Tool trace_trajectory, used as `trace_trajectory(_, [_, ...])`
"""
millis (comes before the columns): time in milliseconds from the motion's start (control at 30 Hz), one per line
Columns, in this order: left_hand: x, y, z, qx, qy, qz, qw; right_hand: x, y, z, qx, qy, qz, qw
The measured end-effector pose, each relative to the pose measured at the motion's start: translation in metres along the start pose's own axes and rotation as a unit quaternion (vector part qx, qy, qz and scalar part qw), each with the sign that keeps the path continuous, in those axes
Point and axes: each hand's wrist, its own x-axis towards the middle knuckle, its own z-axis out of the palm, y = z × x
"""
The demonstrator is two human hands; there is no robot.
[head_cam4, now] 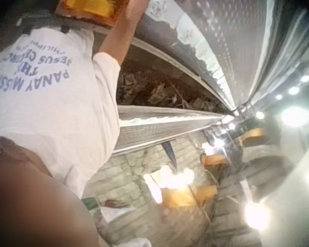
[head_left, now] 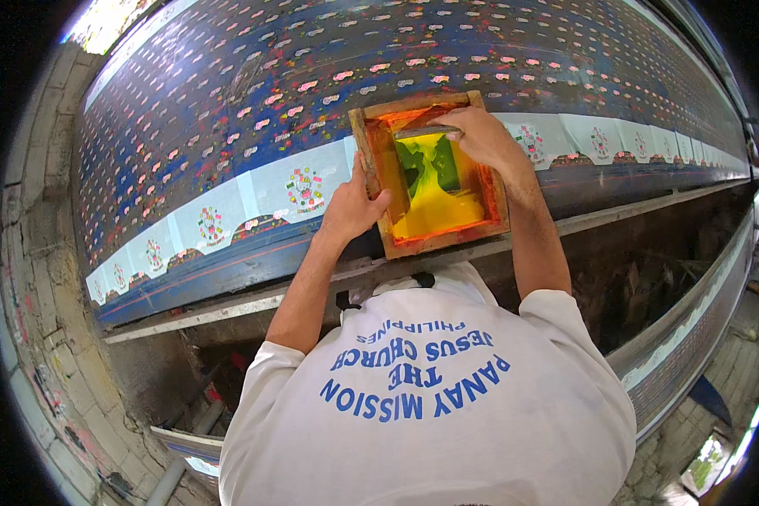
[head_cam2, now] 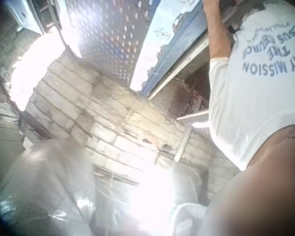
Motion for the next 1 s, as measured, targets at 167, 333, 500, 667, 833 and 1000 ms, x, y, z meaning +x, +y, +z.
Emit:
trace_trajectory(167, [-0.002, 0.009, -0.002, -0.062, 0.005, -0.003, 0.998, -0.046, 0.001, 0.031, -0.004, 0.037, -0.017, 0.999])
trace_trajectory(333, [0.003, 0.001, 0.005, -0.036, 0.013, -0.02, 0.999, -0.121, -0.039, 0.041, 0.013, 0.023, 0.013, 1.0])
trace_trajectory(500, [0.001, 0.006, 0.009, -0.051, 0.043, -0.018, 0.998, -0.138, -0.044, 0.049, 0.016, 0.052, 0.006, 0.999])
trace_trajectory(667, [-0.002, 0.013, 0.016, -0.044, 0.092, 0.016, 0.995, -0.147, -0.029, 0.048, 0.0, 0.092, -0.03, 0.995])
trace_trajectory(833, [0.016, 0.071, 0.05, -0.047, 0.107, 0.04, 0.992, -0.176, 0.022, 0.016, -0.015, 0.111, -0.018, 0.993])
trace_trajectory(1000, [0.054, 0.132, 0.114, -0.075, 0.117, 0.07, 0.988, -0.208, 0.101, -0.021, -0.029, 0.112, -0.008, 0.993])
